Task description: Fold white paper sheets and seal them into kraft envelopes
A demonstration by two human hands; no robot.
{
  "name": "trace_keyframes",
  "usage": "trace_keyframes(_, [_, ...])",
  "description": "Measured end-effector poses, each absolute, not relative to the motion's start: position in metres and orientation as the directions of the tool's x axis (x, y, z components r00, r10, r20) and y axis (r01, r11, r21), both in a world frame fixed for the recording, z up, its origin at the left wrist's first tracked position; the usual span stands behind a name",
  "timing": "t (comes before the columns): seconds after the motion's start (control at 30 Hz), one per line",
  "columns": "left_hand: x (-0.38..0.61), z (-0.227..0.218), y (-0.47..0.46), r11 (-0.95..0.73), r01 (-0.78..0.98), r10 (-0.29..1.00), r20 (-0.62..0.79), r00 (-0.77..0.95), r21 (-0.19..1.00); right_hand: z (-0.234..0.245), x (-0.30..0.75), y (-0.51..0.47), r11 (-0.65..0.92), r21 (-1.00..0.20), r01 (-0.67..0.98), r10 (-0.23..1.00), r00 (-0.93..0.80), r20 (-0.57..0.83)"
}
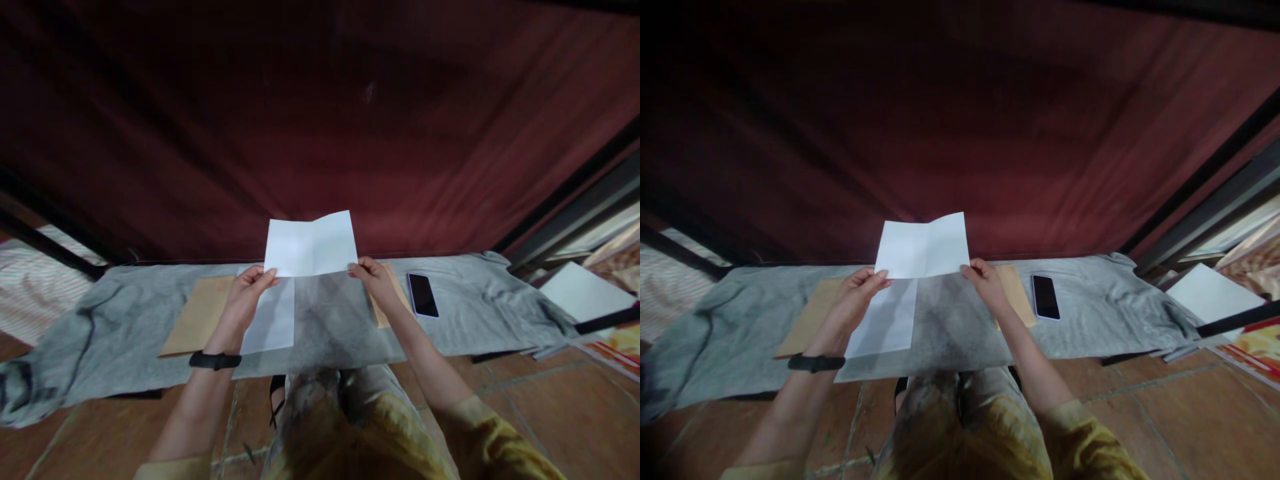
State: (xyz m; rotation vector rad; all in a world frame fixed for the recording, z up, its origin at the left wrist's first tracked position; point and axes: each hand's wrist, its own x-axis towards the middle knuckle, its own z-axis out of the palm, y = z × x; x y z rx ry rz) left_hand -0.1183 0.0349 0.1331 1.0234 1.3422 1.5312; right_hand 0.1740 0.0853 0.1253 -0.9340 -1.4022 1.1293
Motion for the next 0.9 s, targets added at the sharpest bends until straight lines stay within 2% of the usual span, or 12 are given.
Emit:
trace_keyframes(0.07, [-0.115, 0.116, 0.03, -0.072, -0.052, 0.942, 0.051, -0.331, 0.996, 0.109, 0.175, 0.078, 0.258, -0.966, 0.01, 0.959, -0.123, 0.255])
trace_keyframes(0.2, [-0.105, 0.071, 0.008, 0.038, 0.046, 0.935, -0.019, -0.354, 0.998, 0.057, 0.176, 0.056, 0.16, -0.985, 0.07, 0.987, -0.022, 0.159])
trace_keyframes(0.37, [-0.089, 0.022, -0.025, 0.149, 0.15, 0.916, -0.079, -0.392, 0.977, -0.007, 0.186, 0.02, 0.111, -0.962, 0.249, 0.991, 0.05, 0.127])
trace_keyframes(0.47, [-0.085, 0.003, -0.037, 0.21, 0.144, 0.905, -0.137, -0.403, 0.967, -0.033, 0.193, 0.003, -0.004, -0.972, 0.237, 0.999, 0.04, 0.006])
trace_keyframes(0.57, [-0.083, -0.008, -0.04, 0.275, 0.129, 0.896, -0.205, -0.393, 0.953, -0.047, 0.197, -0.005, -0.065, -0.97, 0.235, 0.998, 0.025, -0.061])
trace_keyframes(0.8, [-0.072, -0.022, -0.039, 0.285, 0.027, 0.877, -0.25, -0.411, 0.958, -0.055, 0.197, -0.003, 0.022, -0.919, 0.395, 0.998, 0.046, 0.043])
trace_keyframes(0.9, [-0.072, -0.025, -0.041, 0.303, 0.036, 0.878, -0.264, -0.4, 0.952, -0.056, 0.198, -0.001, 0.01, -0.91, 0.415, 0.999, 0.036, 0.028])
